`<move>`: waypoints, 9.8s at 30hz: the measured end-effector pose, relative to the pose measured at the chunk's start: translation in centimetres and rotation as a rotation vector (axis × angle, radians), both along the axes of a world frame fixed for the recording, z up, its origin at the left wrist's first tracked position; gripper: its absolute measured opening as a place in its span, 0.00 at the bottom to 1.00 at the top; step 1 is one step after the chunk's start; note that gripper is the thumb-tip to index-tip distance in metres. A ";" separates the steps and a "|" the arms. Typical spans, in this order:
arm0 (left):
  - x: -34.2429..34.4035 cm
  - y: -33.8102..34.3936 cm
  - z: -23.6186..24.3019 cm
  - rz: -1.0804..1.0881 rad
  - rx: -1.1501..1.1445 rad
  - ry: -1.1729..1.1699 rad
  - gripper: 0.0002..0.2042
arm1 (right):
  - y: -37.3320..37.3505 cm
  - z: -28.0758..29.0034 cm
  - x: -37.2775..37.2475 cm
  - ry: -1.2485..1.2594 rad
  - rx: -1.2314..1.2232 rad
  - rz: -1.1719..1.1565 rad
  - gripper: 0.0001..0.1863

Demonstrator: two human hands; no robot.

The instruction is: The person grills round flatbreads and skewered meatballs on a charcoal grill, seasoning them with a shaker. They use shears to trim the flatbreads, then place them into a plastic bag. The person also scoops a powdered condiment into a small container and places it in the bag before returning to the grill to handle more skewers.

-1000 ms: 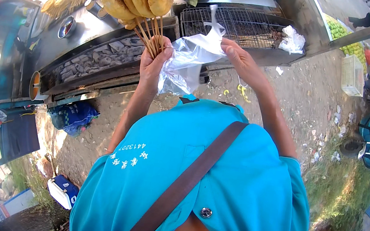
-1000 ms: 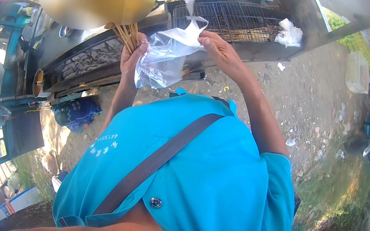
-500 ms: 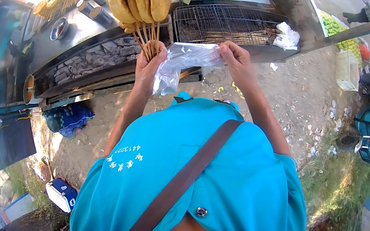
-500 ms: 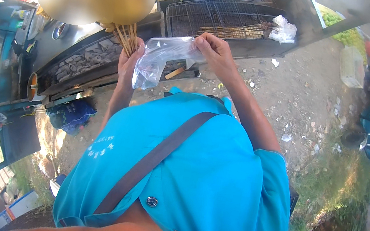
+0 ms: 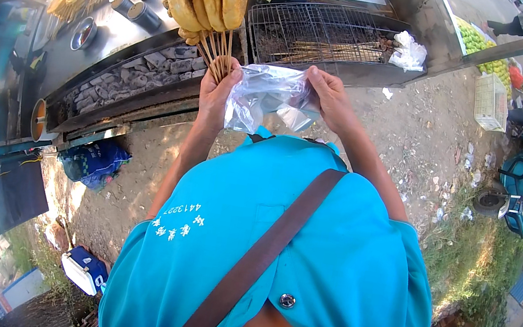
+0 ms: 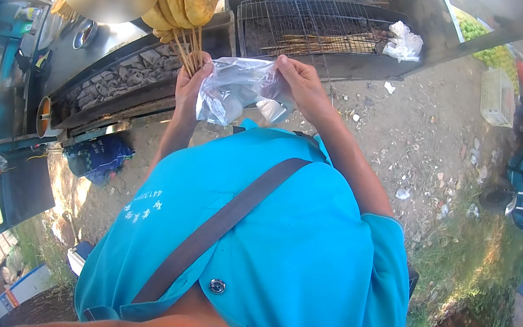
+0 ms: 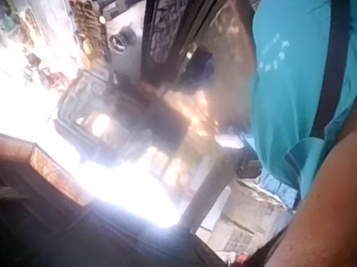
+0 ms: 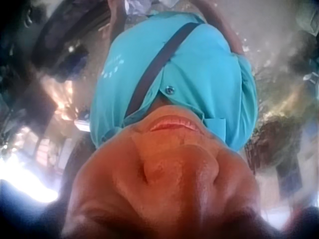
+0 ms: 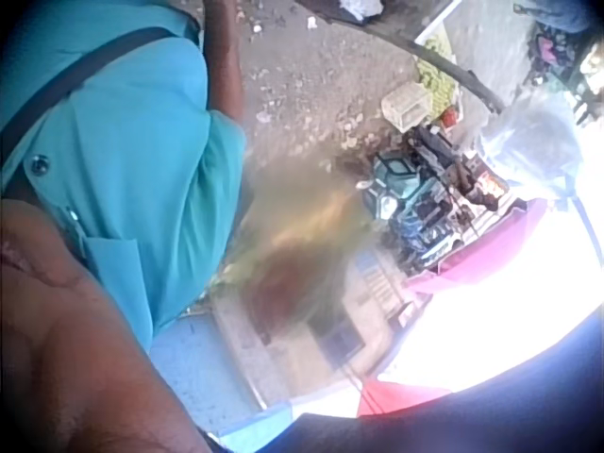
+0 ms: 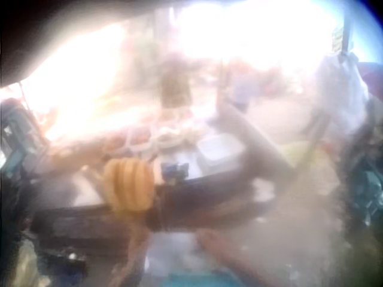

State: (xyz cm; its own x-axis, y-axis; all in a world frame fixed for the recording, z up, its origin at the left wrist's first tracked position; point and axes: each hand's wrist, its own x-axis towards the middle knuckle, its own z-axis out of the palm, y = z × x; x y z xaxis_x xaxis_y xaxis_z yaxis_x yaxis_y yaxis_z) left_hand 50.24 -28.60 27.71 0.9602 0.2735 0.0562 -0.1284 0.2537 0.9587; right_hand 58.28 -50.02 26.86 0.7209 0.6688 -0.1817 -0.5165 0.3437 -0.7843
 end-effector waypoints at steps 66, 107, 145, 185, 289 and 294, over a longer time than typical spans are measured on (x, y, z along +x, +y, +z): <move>-0.7 5.6 2.1 0.080 0.511 0.227 0.08 | 1.6 -4.0 3.1 0.168 -0.055 -0.045 0.07; -2.1 2.0 -2.5 -0.261 0.063 0.358 0.07 | -1.6 6.9 -0.2 -1.078 -0.536 -0.136 0.12; 2.2 -3.0 -4.4 -0.288 1.160 0.081 0.12 | 7.4 2.2 4.3 -1.638 -1.135 0.231 0.06; 5.1 -7.0 6.0 -0.563 -0.493 -0.103 0.09 | -24.0 25.3 10.0 -1.736 -1.179 -1.346 0.16; -9.2 -1.1 -3.0 0.553 -0.437 -0.100 0.19 | 9.2 5.8 -3.1 -1.243 -0.166 0.705 0.20; -8.9 0.9 -3.0 0.429 -0.406 -0.128 0.20 | 13.0 4.2 0.5 -1.192 -0.174 0.543 0.24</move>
State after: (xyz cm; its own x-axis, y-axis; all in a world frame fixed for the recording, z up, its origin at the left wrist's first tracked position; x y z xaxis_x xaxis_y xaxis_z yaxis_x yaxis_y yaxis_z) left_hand 41.30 -27.67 24.75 0.7520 0.6586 -0.0260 -0.4078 0.4960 0.7666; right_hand 58.78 -37.02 31.08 0.1471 0.9542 0.2604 0.4771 0.1622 -0.8638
